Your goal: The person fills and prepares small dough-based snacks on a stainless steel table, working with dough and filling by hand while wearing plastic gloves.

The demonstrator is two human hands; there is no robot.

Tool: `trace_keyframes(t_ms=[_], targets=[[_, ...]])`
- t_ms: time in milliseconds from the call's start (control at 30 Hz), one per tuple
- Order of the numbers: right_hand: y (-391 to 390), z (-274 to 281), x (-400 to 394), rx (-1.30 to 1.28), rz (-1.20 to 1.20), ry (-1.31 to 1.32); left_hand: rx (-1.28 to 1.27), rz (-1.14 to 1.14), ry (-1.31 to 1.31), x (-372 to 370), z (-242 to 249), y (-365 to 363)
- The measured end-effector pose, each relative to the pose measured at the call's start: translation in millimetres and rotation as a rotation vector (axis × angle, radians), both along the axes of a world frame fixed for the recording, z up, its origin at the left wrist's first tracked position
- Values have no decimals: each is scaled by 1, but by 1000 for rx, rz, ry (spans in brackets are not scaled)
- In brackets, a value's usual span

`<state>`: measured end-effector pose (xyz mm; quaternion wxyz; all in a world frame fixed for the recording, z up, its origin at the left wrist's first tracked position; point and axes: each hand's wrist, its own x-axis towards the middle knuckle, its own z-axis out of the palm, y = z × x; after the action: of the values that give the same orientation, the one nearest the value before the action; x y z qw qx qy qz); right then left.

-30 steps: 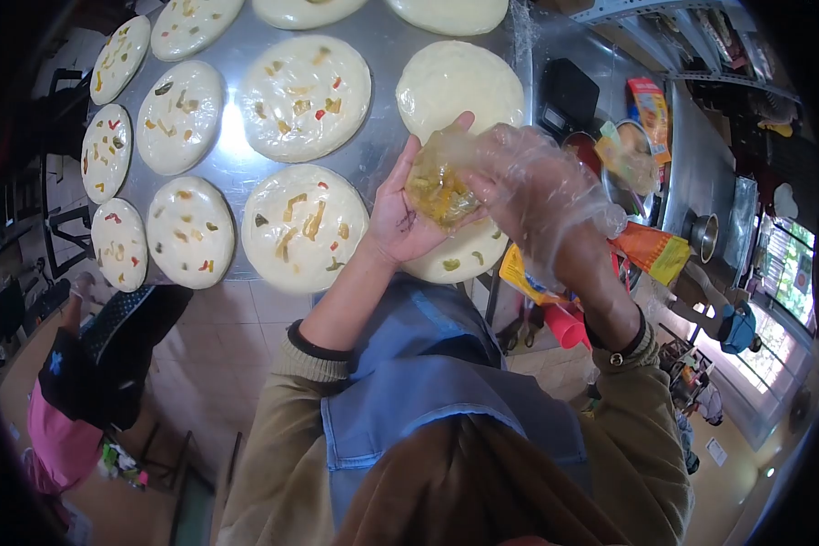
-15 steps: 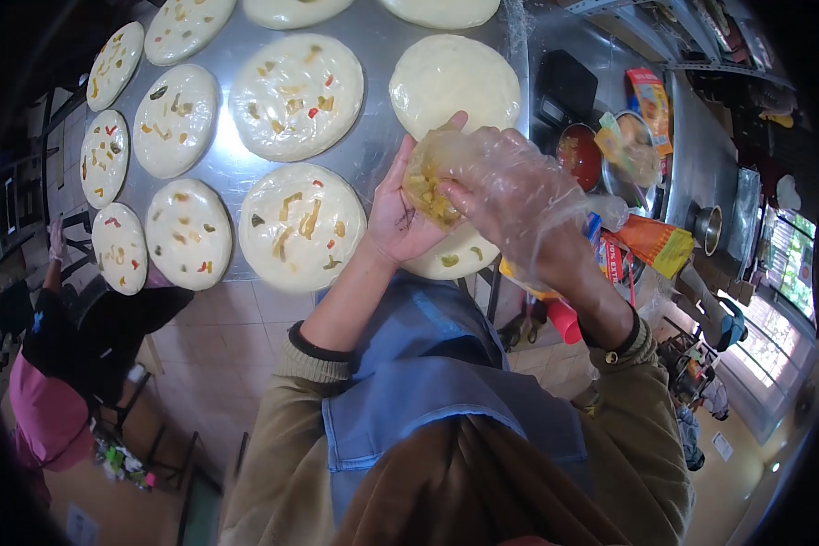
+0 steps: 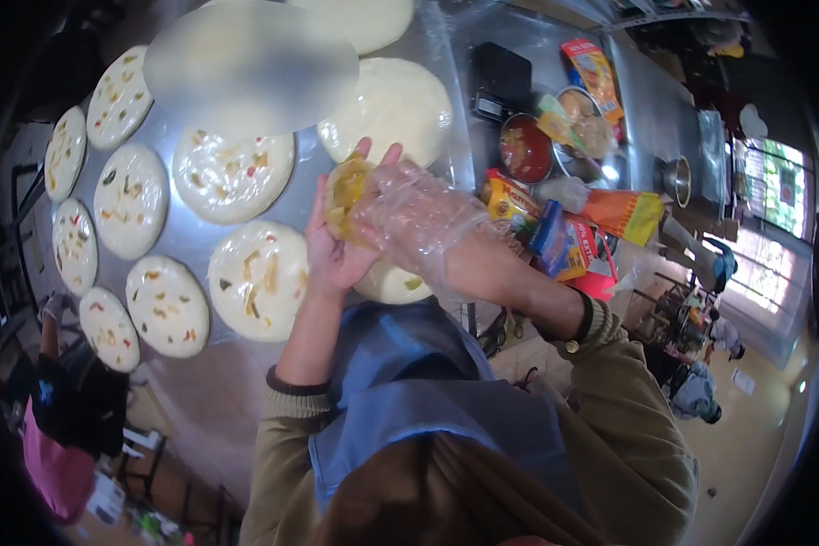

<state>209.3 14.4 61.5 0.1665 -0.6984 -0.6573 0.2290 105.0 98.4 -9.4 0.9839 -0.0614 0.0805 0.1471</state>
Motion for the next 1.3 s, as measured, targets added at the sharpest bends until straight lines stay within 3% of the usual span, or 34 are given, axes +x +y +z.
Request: trace_keyframes(t_ms=[67, 133, 233, 367, 467, 567, 667, 800, 900, 1000, 1233, 1300], targets=[[4, -18, 4, 115, -83, 57, -51, 0, 6, 1, -2, 4], [20, 1, 15, 126, -113, 136, -95, 3, 15, 1, -7, 8], [34, 8, 34, -62, -177, 498, -230, -16, -296, 1, -25, 14], [51, 22, 68, -284, -408, 863, -109, -18, -24, 1, -18, 21], [52, -34, 113, -25, -453, 855, -96, -11, -9, -1, -19, 27], [59, -64, 142, -58, -546, 430, -107, 3, 10, -9, -21, 34], [59, -89, 159, -14, -520, 291, -78, 29, 37, -15, -22, 39], [56, -101, 151, -73, -552, -206, -75, 67, 37, -19, -19, 44], [38, -94, 140, -77, -528, -356, -70, 81, 35, -20, -19, 45], [26, -95, 133, -244, -483, -457, -63, 82, 22, -19, -18, 43], [14, -74, 105, -208, -608, -221, -103, 81, -14, -15, -13, 36], [9, -65, 105, -151, -565, -11, -104, 84, -20, -15, -11, 34]])
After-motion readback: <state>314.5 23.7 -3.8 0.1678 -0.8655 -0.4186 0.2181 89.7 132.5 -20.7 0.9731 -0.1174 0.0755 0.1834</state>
